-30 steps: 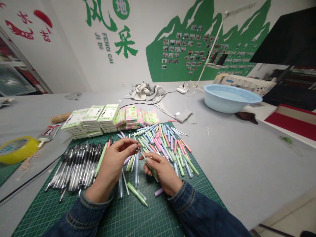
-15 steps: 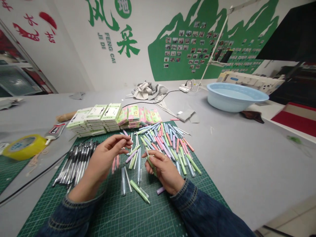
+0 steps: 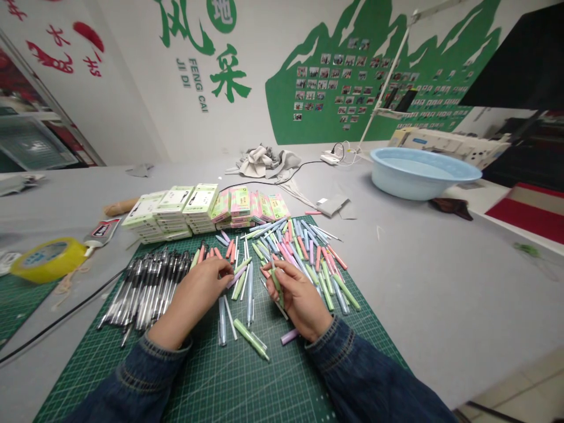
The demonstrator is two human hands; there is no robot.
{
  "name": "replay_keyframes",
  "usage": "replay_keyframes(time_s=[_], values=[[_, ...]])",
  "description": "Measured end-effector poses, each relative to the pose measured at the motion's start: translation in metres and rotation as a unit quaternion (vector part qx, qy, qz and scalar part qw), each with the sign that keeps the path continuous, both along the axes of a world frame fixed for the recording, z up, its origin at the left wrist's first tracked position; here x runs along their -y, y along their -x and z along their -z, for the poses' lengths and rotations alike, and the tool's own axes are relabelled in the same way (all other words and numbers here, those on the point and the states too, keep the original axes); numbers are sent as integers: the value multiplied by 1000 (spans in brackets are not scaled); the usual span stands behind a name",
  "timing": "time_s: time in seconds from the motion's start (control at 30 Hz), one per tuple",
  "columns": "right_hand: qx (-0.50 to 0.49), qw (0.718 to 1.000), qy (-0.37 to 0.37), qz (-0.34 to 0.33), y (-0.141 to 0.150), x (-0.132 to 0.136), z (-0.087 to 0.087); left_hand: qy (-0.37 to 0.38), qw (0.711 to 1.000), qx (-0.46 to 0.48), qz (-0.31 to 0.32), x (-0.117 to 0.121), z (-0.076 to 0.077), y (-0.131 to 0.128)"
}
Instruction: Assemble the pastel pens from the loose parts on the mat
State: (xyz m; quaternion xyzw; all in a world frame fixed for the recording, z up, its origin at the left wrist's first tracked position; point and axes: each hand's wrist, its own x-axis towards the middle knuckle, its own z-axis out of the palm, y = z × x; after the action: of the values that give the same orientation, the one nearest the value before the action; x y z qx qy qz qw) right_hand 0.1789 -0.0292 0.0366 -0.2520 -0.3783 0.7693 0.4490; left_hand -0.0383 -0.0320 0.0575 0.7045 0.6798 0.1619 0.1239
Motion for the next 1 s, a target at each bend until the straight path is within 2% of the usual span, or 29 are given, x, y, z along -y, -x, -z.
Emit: replay_keyframes(time_s=[0.2,0.37,0.5,0.6,0.7,0.87,0.93,1.0], values=[[-2,1000,7,9,1,-1,0,-49,996,-70,-29,-21,8,-19],[-3,1000,5,22,-1,-4,0,-36,998,-46,-29,-27,16,-13],[1,1000,0,20,-2,-4,-1,-34,999,-15,-19,-20,15,-1],[7,1000,4,16,-2,-3,-2,4,1000,-13,-4,-8,13,-4],[11,1000,5,13,-2,-2,-2,32,998,-48,-25,3,15,-18],[10,1000,5,14,-1,-3,1,25,990,-111,-79,8,20,-37],[15,1000,4,14,-1,-2,1,35,990,-107,-81,6,21,-36],[21,1000,-2,13,0,-2,2,48,994,-60,-79,3,18,-32]])
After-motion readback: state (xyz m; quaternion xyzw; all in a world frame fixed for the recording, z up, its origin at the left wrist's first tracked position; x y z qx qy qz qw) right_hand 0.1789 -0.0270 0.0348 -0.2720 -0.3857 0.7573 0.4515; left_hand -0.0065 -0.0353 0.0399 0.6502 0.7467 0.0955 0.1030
